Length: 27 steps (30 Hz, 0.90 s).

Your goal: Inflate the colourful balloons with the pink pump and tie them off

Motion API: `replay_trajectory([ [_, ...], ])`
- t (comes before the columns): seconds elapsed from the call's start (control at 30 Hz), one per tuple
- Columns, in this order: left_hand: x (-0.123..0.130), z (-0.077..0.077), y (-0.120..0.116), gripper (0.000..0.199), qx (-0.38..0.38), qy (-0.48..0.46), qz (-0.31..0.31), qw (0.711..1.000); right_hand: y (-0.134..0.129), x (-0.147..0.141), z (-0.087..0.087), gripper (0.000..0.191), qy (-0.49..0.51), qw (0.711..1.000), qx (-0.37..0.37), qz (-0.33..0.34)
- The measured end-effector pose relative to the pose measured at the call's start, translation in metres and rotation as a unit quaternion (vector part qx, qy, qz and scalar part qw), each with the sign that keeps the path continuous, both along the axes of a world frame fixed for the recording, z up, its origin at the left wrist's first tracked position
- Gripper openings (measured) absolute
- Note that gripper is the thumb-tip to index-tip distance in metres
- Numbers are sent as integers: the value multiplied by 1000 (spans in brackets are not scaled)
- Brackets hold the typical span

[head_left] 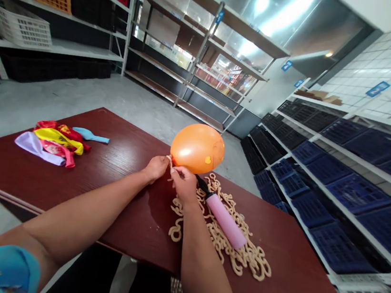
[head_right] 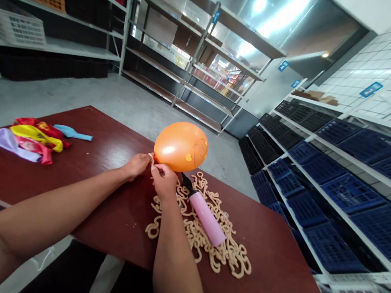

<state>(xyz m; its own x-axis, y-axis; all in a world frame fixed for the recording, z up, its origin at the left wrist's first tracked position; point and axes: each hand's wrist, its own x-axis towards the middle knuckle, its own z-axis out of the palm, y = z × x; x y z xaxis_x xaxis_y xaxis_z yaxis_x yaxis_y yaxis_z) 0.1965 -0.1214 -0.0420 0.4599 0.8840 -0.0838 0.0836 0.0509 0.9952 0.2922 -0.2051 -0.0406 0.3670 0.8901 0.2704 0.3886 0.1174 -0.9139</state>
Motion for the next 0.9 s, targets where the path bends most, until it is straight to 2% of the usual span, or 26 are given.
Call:
replay_trajectory([
  [0.1, -1, -2, 2, 44, 94, 79, 39, 992, -3, 2, 6, 22, -39, 999, 5, 35],
  [0.2, -1, -1, 1, 45, 155, 108, 14, 982, -4, 5, 12, 17, -89, 994, 45, 37],
  [0.3, 1, 0, -3, 44, 187, 105, -11, 977, -3, 5, 13, 16, -88, 994, 67, 12],
  [0.53, 2, -4, -9, 48, 167, 56, -62, 982, 2, -2, 4, 22, 86, 996, 31, -21],
  [0.73, 1, -6, -6, 47, 193, 74, -93, 974, 0, 1, 9, 18, 137, 990, -39, 0],
  [0.83, 2, -2, -10, 50, 169, 21, -142, 975, 2, 1, 7, 19, 160, 987, -31, 2],
  [0.9, 3, 0, -14, 48, 114, -43, -173, 977, 4, 1, 5, 20, 196, 980, -10, -9],
])
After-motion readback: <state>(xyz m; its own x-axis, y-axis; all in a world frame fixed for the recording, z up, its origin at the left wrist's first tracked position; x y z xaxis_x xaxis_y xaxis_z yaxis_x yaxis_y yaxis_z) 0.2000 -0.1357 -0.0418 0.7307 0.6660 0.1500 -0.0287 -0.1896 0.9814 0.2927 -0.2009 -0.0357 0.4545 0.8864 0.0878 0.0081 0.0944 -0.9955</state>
